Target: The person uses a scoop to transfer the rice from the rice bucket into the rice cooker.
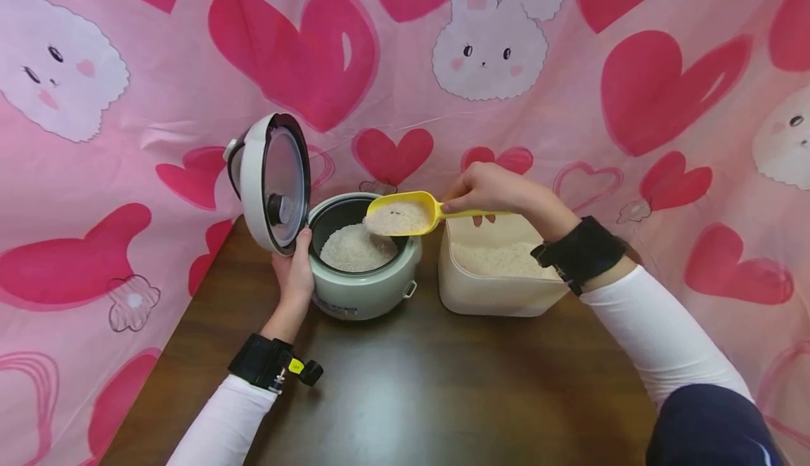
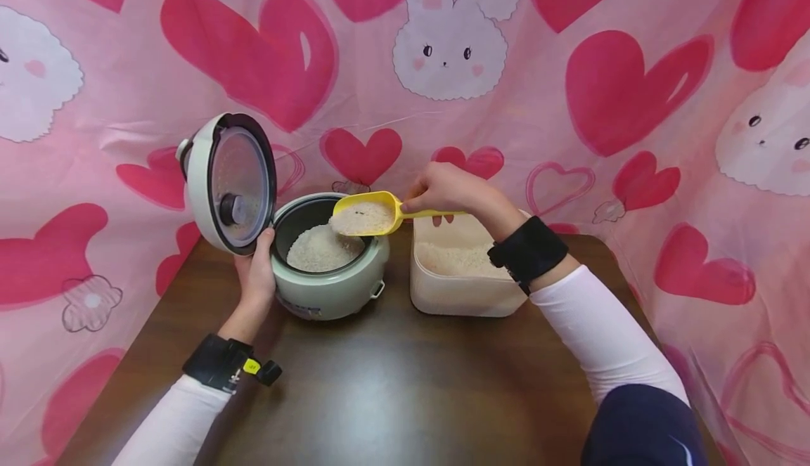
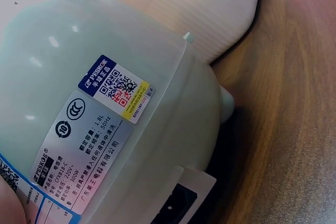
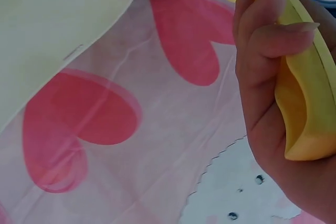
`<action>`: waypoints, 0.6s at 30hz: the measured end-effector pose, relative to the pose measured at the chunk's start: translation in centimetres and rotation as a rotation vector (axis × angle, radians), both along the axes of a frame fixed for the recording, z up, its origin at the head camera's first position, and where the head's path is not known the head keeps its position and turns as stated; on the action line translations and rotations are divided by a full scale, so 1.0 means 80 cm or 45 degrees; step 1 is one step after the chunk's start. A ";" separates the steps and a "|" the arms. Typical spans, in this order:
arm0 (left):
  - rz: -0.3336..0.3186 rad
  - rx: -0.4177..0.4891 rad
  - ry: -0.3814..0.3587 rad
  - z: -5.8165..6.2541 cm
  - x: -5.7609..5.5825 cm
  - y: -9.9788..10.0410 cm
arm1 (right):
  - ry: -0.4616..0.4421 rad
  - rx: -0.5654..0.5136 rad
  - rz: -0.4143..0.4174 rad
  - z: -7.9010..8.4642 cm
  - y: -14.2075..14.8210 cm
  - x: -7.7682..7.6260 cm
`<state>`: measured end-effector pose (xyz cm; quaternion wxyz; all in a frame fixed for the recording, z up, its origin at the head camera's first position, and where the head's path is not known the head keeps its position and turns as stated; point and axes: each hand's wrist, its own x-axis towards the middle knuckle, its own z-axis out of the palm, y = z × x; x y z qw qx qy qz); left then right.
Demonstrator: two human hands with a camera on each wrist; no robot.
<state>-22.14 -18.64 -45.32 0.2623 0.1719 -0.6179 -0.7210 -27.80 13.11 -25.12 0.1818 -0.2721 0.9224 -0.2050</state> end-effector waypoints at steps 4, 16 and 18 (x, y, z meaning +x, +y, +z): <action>0.005 0.001 0.005 0.001 -0.001 0.000 | 0.030 0.037 0.017 0.004 -0.012 0.003; 0.002 0.006 0.031 0.001 0.001 0.002 | 0.118 0.055 -0.013 0.000 -0.032 0.012; 0.002 -0.008 0.031 0.001 0.000 0.002 | 0.157 0.051 -0.036 -0.001 -0.034 0.016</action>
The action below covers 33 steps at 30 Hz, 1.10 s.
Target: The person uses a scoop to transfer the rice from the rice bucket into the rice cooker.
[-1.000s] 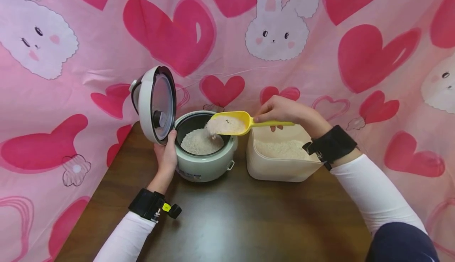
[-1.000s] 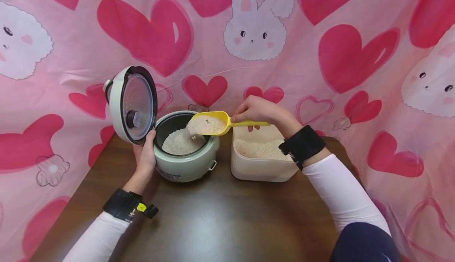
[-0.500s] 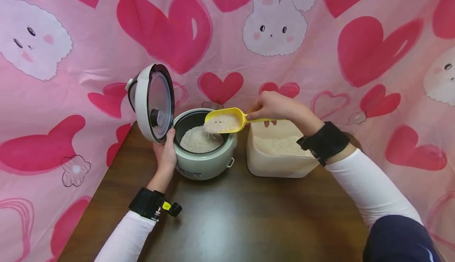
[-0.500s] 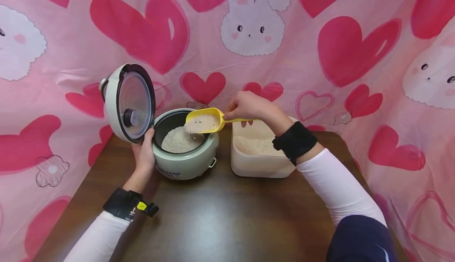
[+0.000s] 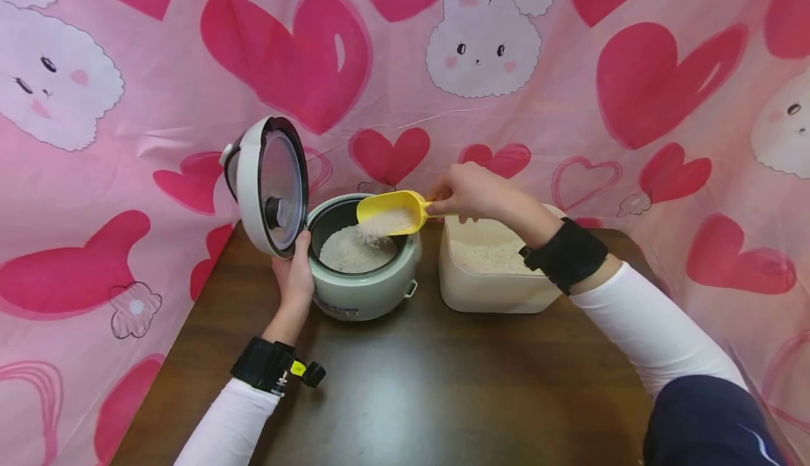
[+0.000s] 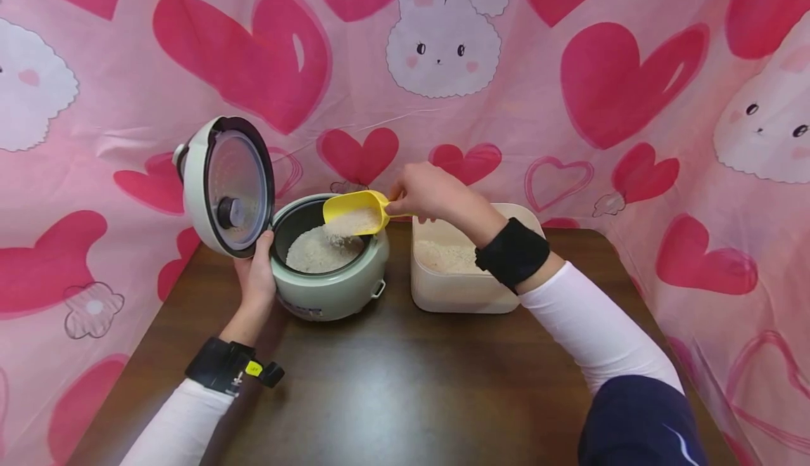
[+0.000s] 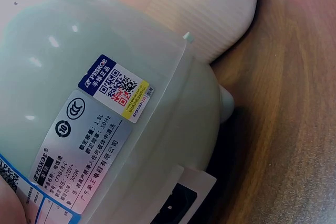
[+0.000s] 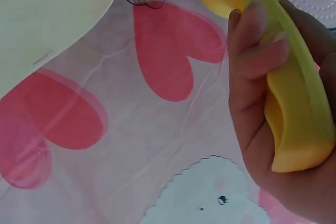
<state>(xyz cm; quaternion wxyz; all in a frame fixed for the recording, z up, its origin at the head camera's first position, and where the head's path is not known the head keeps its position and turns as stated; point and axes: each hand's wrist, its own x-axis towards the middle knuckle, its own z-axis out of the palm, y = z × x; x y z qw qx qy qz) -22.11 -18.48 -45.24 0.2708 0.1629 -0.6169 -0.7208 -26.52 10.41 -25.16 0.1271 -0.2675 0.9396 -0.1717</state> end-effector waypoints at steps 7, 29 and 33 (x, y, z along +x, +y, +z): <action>-0.004 -0.006 -0.019 0.000 0.001 -0.001 | 0.156 0.028 -0.027 -0.001 -0.008 0.012; -0.033 0.011 0.014 -0.003 -0.001 -0.001 | 0.205 -0.029 -0.038 -0.023 0.018 0.008; -0.026 0.008 0.020 -0.002 -0.002 -0.002 | 0.177 -0.053 -0.044 -0.029 0.034 0.007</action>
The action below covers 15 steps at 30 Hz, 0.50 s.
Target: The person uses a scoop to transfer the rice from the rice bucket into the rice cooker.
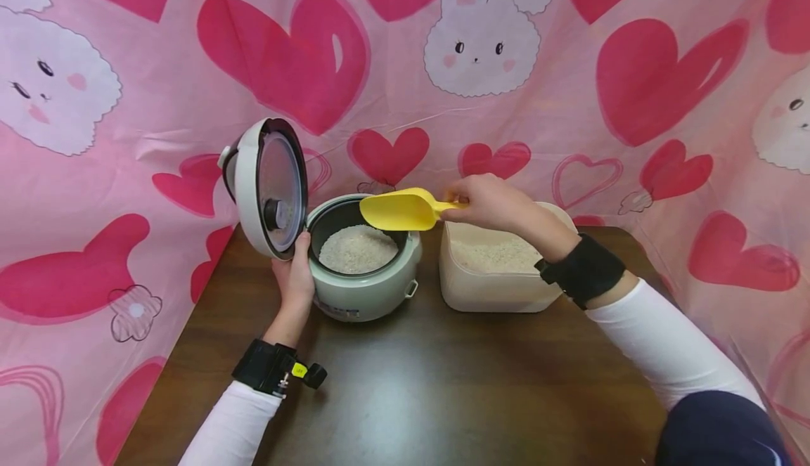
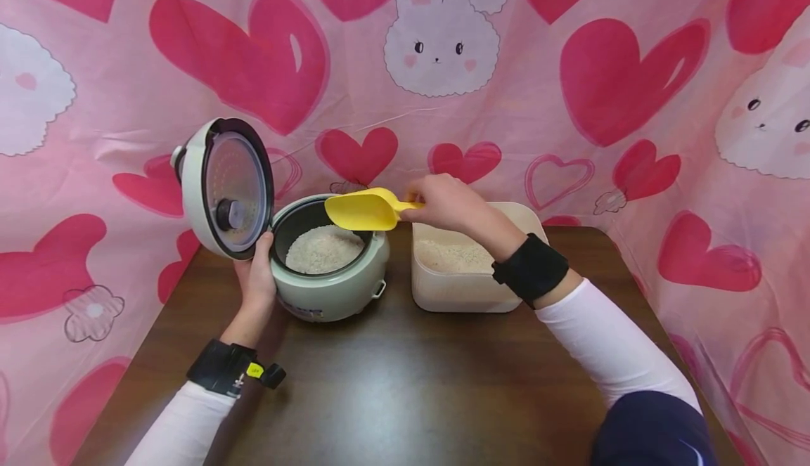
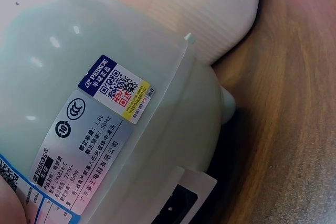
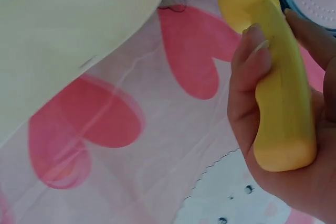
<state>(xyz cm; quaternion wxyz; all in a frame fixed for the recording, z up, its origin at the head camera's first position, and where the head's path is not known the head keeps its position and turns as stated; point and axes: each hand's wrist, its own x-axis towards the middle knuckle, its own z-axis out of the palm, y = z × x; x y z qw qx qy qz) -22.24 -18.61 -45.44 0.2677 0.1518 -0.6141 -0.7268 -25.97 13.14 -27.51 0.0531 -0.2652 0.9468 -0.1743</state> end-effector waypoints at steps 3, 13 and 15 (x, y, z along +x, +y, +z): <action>0.010 -0.001 0.008 0.001 0.000 0.001 | -0.038 -0.034 0.011 -0.003 0.016 0.001; 0.017 -0.015 0.006 0.000 -0.001 0.001 | -0.312 -0.263 0.043 -0.011 0.080 0.008; 0.014 -0.018 0.008 0.000 -0.001 0.001 | -0.369 -0.288 0.013 -0.013 0.093 0.011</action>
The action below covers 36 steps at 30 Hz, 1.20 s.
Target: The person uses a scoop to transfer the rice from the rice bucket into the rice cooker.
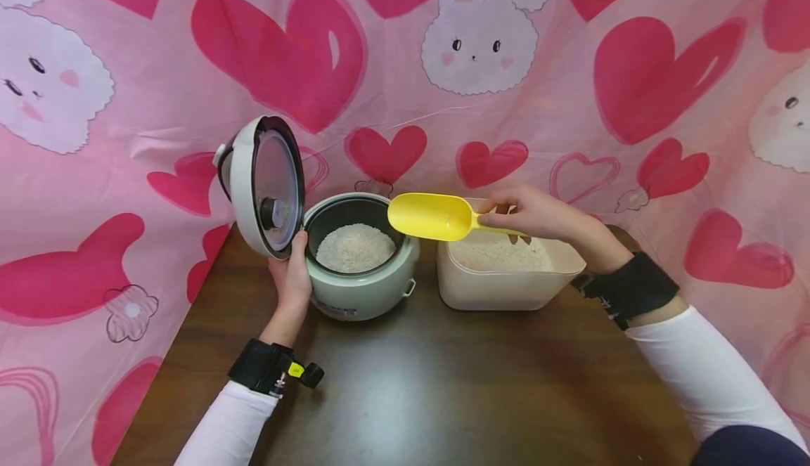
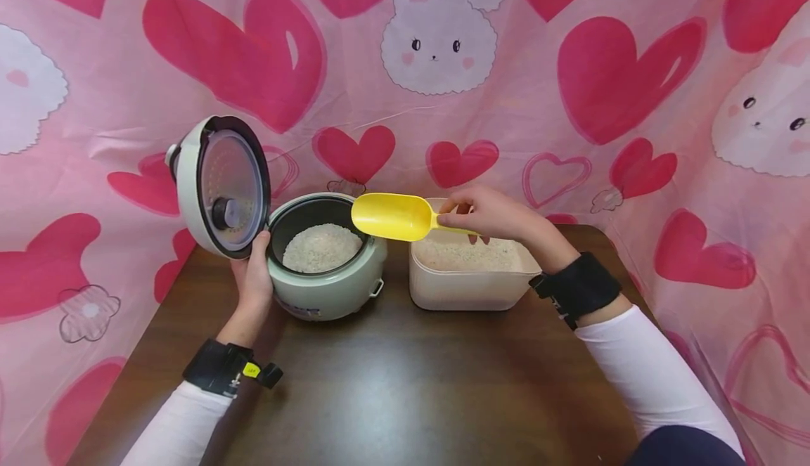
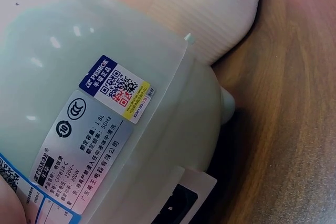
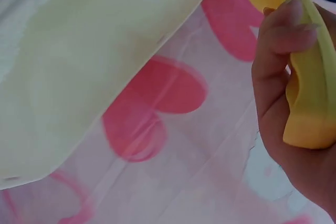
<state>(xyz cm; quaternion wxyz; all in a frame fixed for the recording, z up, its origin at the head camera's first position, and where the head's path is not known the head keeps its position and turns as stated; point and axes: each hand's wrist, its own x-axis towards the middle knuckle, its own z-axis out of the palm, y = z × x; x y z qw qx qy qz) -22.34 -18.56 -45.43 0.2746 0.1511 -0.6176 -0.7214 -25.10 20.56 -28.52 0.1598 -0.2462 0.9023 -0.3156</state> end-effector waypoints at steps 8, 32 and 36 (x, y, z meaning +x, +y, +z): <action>-0.003 -0.028 -0.005 0.001 -0.001 0.001 | -0.131 -0.002 -0.160 -0.005 0.058 0.012; -0.004 0.005 -0.033 0.004 0.002 0.000 | 0.062 0.423 -0.316 0.006 0.129 0.042; -0.004 0.020 -0.030 0.002 0.002 0.000 | 0.120 0.552 -0.323 0.012 0.104 0.041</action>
